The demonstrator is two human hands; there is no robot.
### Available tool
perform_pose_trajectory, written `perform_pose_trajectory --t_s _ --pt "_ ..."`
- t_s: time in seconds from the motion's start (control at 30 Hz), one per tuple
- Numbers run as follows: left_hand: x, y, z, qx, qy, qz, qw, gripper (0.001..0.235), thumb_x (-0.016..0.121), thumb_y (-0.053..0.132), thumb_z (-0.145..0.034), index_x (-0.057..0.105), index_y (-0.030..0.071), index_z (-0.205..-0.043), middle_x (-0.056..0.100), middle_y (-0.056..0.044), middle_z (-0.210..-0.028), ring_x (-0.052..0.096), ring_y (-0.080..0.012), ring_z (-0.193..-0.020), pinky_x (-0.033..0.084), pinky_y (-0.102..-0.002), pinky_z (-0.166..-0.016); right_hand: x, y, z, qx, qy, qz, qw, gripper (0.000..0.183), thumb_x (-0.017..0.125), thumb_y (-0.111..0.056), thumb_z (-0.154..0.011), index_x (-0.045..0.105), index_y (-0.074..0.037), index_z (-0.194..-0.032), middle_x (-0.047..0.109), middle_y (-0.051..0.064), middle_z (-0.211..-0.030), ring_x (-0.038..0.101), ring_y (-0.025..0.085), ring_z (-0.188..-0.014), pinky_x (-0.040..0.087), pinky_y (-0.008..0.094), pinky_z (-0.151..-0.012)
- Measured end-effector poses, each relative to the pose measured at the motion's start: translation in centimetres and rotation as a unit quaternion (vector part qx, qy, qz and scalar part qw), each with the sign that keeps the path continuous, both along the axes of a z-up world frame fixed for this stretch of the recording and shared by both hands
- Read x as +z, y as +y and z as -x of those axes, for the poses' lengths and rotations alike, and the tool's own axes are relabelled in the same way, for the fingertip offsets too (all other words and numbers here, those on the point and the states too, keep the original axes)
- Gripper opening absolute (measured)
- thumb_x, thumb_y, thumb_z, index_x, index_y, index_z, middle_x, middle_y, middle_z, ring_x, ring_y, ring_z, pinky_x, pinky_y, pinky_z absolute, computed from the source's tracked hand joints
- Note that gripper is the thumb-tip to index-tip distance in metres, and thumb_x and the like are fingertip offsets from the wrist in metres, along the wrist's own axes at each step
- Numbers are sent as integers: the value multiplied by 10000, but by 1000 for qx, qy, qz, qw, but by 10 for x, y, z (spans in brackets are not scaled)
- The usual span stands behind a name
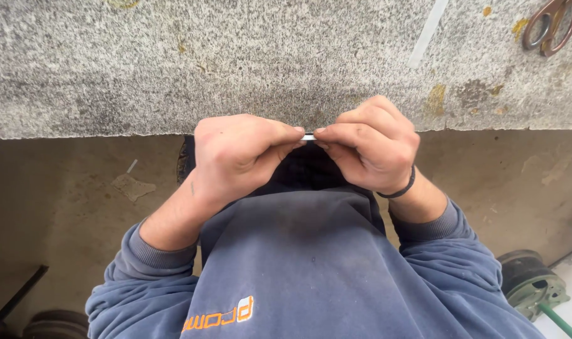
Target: The person is manually folding white insulation strips, likely for motor winding, on a workshop workbench.
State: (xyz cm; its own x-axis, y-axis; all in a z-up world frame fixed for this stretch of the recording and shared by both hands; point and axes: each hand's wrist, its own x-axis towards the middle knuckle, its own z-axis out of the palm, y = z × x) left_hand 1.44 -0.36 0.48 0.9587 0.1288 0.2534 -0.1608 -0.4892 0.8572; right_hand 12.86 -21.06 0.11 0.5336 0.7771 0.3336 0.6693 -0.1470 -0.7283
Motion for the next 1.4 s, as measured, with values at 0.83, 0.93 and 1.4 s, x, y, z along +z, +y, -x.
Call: perform_pose_trajectory --t_s 0.83,0.93,1.4 --pt "54 13 -14 -67 -108 -210 969 179 802 150 -846 700 59 -961 743 -96 -950 746 -258 -847 618 -380 -814 13 -33 -17 34 -72 8 997 191 852 -6 -827 741 -55 -974 700 71 -894 664 234 -742 523 332 -647" --pt "48 3 -15 -106 -101 -264 953 232 780 220 -893 728 52 -1043 737 -70 -1037 730 -217 -884 587 -338 -818 16 -16 -10 95 -69 1 993 224 849 -8 -802 742 -41 -996 705 68 -922 666 230 -756 535 341 -653" --pt "45 14 -5 -179 -173 -439 863 71 680 91 -886 693 39 -932 577 15 -731 510 -96 -567 374 -249 -540 29 -12 -10 139 -38 8 989 236 866 -69 -777 751 -84 -983 713 22 -913 667 194 -770 531 328 -656"
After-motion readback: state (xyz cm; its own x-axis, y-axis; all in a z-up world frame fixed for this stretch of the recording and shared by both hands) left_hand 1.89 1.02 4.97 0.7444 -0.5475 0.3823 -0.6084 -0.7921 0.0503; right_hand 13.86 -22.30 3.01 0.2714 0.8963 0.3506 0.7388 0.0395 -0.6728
